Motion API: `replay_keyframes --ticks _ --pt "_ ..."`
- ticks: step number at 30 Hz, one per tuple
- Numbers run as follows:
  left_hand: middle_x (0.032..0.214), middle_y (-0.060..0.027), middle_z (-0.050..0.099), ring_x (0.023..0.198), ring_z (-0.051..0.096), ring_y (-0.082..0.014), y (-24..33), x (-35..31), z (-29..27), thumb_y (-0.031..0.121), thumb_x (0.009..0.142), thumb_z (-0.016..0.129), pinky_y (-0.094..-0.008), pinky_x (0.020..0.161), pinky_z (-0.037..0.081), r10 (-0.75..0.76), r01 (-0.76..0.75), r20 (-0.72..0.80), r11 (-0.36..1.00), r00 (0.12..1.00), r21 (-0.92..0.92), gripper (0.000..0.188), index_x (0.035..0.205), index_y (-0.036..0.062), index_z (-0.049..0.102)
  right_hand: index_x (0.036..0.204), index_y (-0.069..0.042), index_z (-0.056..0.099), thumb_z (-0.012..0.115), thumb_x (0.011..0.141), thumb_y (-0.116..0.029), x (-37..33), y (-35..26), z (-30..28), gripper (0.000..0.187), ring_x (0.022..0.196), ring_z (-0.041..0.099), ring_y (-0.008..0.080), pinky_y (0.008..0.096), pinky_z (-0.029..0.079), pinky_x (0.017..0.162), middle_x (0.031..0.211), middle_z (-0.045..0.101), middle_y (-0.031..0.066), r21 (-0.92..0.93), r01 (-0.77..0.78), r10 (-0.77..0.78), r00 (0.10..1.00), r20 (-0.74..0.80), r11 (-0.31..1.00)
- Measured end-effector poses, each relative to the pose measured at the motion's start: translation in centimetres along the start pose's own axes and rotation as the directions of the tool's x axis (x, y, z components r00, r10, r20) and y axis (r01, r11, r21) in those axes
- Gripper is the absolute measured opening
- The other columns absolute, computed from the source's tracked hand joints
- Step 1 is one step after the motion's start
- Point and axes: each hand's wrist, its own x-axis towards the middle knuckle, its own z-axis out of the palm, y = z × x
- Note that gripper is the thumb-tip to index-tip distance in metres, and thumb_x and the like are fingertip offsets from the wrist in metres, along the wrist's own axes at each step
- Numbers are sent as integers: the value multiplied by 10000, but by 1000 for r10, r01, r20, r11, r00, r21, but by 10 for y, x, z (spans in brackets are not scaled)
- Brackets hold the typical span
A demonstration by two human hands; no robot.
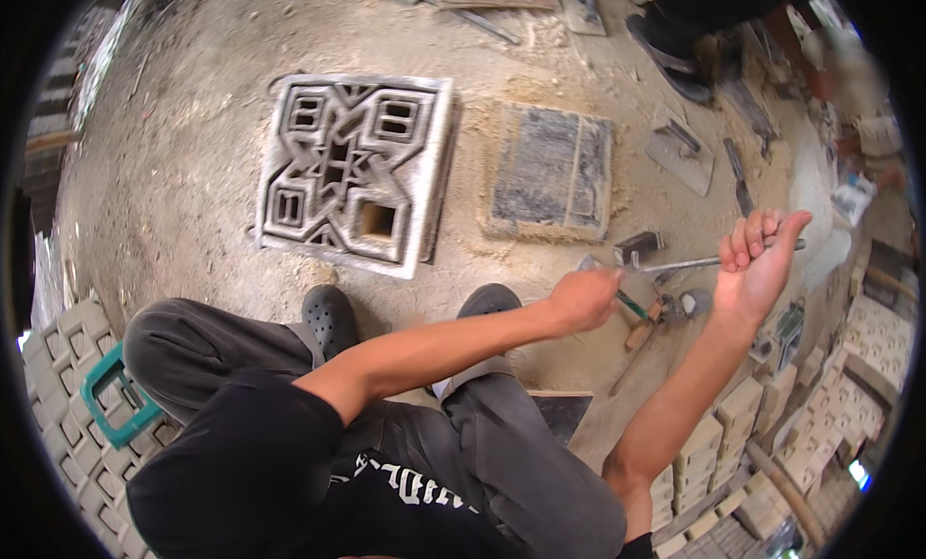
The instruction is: The person uses a trowel to apply and smooth material onto a square mold, places a flat tile on top, and then uses a pointed tool and their hands to carefully extract decorative cement pieces from the intricate mold.
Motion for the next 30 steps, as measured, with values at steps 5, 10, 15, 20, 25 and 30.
replay_keyframes --ticks 5,10,15,20,25,30 --pt "934 -168 655 882 648 -373 19 -104 -96 241 893 603 -488 734 526 140 -136 -61 988 988 67 266 1053 32 564 659 -145 312 360 1004 -584 -43 -19 87 560 473 205 87 258 175 426 574 263 -44 203 -61 -68 817 573 977" --pt "901 -115 663 844 666 -323 15 -187 -219 400 878 645 -429 698 540 45 -101 129 873 991 477 352 987 70 592 547 -168 249 307 1005 -599 -97 9 180 632 414 176 88 268 146 396 487 206 -48 59 -189 42 489 871 980" --pt "1173 -121 589 1142 561 -266 -12 -251 -335 549 764 724 -406 917 481 0 40 -50 607 999 794 648 1182 81 560 541 -175 243 335 1010 -576 -160 16 243 624 391 159 79 267 118 369 466 215 -57 -125 -60 138 381 914 990" --pt "1560 -215 212 1443 242 -357 -43 -268 -354 674 497 831 -471 1178 221 -121 159 -118 423 986 892 1361 1548 137 153 562 -178 231 364 1002 -583 -191 39 286 613 411 149 80 263 118 384 485 216 -61 -250 -9 223 487 845 968" --pt "1585 -220 137 1468 177 -358 -66 -256 -358 702 474 824 -480 1191 184 -38 38 -23 461 999 887 1414 1560 180 85 574 -192 234 441 959 -631 -202 69 314 620 415 162 70 251 129 386 503 231 -67 -347 -36 285 650 704 937" --pt "1592 -216 117 1480 139 -347 -87 -251 -357 709 474 819 -480 1197 158 -55 43 -18 496 998 867 1422 1561 174 75 561 -191 265 440 966 -614 -194 87 337 611 408 187 63 247 156 382 503 250 -69 -427 -20 318 699 640 904"
